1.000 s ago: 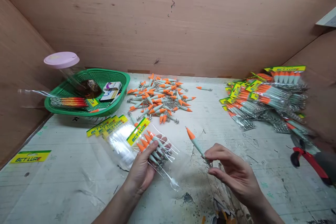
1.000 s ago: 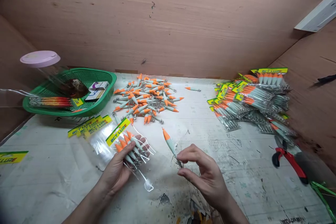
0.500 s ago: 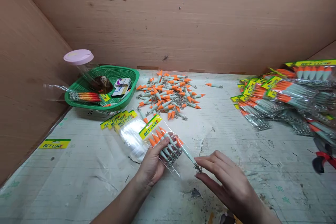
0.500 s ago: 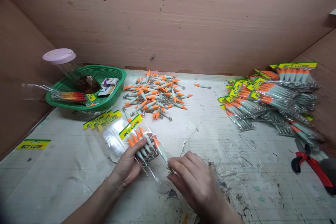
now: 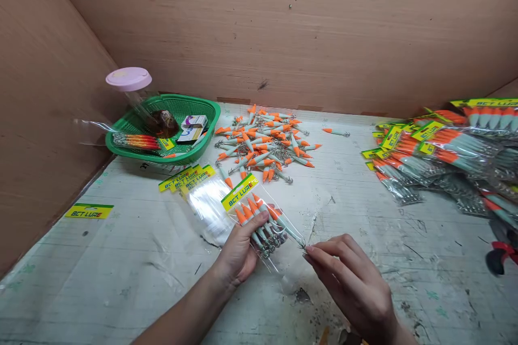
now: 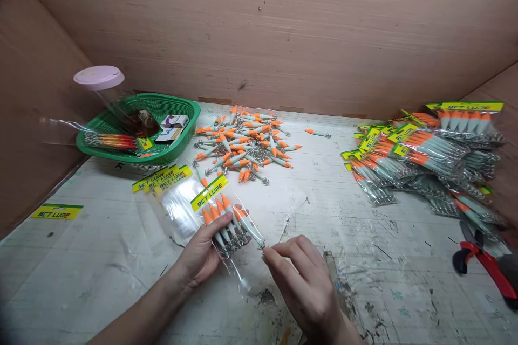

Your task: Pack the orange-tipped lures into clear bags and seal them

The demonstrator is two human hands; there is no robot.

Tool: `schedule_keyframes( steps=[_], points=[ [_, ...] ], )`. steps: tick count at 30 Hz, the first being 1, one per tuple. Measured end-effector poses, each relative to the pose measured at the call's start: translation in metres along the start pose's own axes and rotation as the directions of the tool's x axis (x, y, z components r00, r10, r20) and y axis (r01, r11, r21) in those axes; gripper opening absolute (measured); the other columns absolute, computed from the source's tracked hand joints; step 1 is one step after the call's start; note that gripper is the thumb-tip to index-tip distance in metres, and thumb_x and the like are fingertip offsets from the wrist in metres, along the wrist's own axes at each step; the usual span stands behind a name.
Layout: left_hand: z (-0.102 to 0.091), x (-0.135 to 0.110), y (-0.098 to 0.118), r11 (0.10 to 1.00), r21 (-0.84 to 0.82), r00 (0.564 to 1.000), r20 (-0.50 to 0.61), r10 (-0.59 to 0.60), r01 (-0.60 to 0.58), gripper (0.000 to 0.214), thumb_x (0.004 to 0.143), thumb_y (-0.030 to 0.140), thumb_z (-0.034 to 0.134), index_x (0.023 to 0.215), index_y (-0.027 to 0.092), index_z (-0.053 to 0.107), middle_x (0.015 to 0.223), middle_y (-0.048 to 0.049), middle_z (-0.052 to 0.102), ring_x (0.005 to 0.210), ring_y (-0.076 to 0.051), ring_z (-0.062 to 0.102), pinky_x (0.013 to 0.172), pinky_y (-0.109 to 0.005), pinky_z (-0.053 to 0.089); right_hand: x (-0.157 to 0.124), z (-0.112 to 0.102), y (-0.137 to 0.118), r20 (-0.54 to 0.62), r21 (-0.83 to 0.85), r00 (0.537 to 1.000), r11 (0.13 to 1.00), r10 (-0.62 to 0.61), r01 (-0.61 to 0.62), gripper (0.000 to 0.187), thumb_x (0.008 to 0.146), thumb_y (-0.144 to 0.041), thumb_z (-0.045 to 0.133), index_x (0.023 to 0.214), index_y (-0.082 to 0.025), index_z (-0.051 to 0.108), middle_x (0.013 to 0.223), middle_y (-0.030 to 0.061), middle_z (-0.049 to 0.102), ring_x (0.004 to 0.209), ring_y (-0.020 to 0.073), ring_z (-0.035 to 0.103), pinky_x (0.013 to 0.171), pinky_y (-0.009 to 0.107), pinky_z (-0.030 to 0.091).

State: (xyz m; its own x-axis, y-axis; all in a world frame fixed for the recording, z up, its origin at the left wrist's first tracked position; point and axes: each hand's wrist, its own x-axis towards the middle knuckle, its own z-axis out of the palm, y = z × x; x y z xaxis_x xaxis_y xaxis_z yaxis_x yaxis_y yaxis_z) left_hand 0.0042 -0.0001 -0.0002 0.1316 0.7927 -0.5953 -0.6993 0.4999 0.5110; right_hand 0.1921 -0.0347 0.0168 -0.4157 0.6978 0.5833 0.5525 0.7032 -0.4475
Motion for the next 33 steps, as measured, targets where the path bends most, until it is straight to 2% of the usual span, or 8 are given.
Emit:
schedule_keyframes(
  steps=[6,13,18,21,24,27,33],
  points=[
    [-0.002,0.000,-0.002,1.000,-0.004,1.000,-0.009,0.025,-0.025,0.028,0.070,0.020,0.072,0.095,0.012,0.067,0.089,-0.0103,0.073,0.082,-0.024,0.069,0.077,-0.036,0.056,0.009,0.002,-0.009,0.008,-0.004,1.000,1.000,0.001,-0.001,0.031,0.080,0.000,0.053,0.101,-0.020,0.062,0.076,0.0061,0.064,0.067,0.0168,0.055,0.057,0.031,0.046],
    [-0.001,-0.001,-0.002,0.998,0.032,0.998,0.044,-0.053,0.051,0.026,0.070,0.022,0.071,0.092,0.009,0.069,0.089,-0.0136,0.073,0.082,-0.027,0.069,0.079,-0.039,0.056,0.009,0.005,-0.010,-0.024,-0.041,1.000,0.999,0.014,-0.015,0.032,0.080,-0.002,0.053,0.102,-0.022,0.064,0.075,0.0051,0.064,0.067,0.0167,0.055,0.056,0.031,0.044],
    [0.001,-0.003,-0.004,0.998,0.024,0.999,0.016,-0.051,0.051,0.027,0.067,0.019,0.073,0.092,0.011,0.067,0.084,-0.0108,0.073,0.081,-0.026,0.070,0.077,-0.037,0.056,0.004,0.009,-0.011,-0.090,0.009,0.995,0.999,0.037,-0.036,0.036,0.077,0.001,0.059,0.105,-0.021,0.060,0.074,0.0037,0.065,0.066,0.0163,0.055,0.057,0.031,0.043],
    [0.002,-0.005,-0.003,0.997,0.030,0.997,0.046,-0.067,0.066,0.028,0.066,0.020,0.074,0.092,0.011,0.067,0.082,-0.0105,0.073,0.078,-0.026,0.070,0.075,-0.038,0.056,0.002,0.011,-0.012,-0.126,0.026,0.989,0.997,0.075,-0.073,0.033,0.075,0.001,0.062,0.100,-0.020,0.059,0.071,0.0029,0.063,0.064,0.0158,0.053,0.056,0.031,0.042],
    [0.002,-0.006,-0.002,0.997,0.042,0.996,0.065,-0.063,0.061,0.031,0.063,0.021,0.077,0.090,0.010,0.067,0.081,-0.0112,0.073,0.077,-0.026,0.070,0.076,-0.038,0.056,0.003,0.011,-0.011,-0.146,-0.001,0.979,0.990,0.142,-0.144,0.022,0.077,-0.003,0.062,0.090,-0.021,0.060,0.066,0.0017,0.057,0.061,0.0144,0.050,0.053,0.029,0.042],
    [0.002,-0.006,-0.002,0.997,0.060,0.996,0.066,-0.056,0.052,0.034,0.061,0.023,0.079,0.090,0.011,0.067,0.083,-0.0113,0.073,0.077,-0.026,0.070,0.076,-0.039,0.056,0.003,0.010,-0.010,-0.125,-0.010,0.977,0.984,0.174,-0.177,0.017,0.080,-0.007,0.060,0.089,-0.020,0.061,0.070,0.0029,0.057,0.062,0.0145,0.052,0.054,0.028,0.044],
    [0.000,-0.003,-0.003,0.996,0.091,0.998,0.064,-0.020,0.015,0.029,0.062,0.023,0.077,0.086,0.010,0.068,0.080,-0.0096,0.073,0.074,-0.023,0.069,0.075,-0.035,0.055,0.002,0.012,-0.008,-0.076,-0.029,0.991,0.993,0.113,-0.116,0.025,0.078,-0.004,0.059,0.097,-0.021,0.061,0.075,0.0044,0.060,0.066,0.0152,0.056,0.056,0.028,0.048]
  ],
)
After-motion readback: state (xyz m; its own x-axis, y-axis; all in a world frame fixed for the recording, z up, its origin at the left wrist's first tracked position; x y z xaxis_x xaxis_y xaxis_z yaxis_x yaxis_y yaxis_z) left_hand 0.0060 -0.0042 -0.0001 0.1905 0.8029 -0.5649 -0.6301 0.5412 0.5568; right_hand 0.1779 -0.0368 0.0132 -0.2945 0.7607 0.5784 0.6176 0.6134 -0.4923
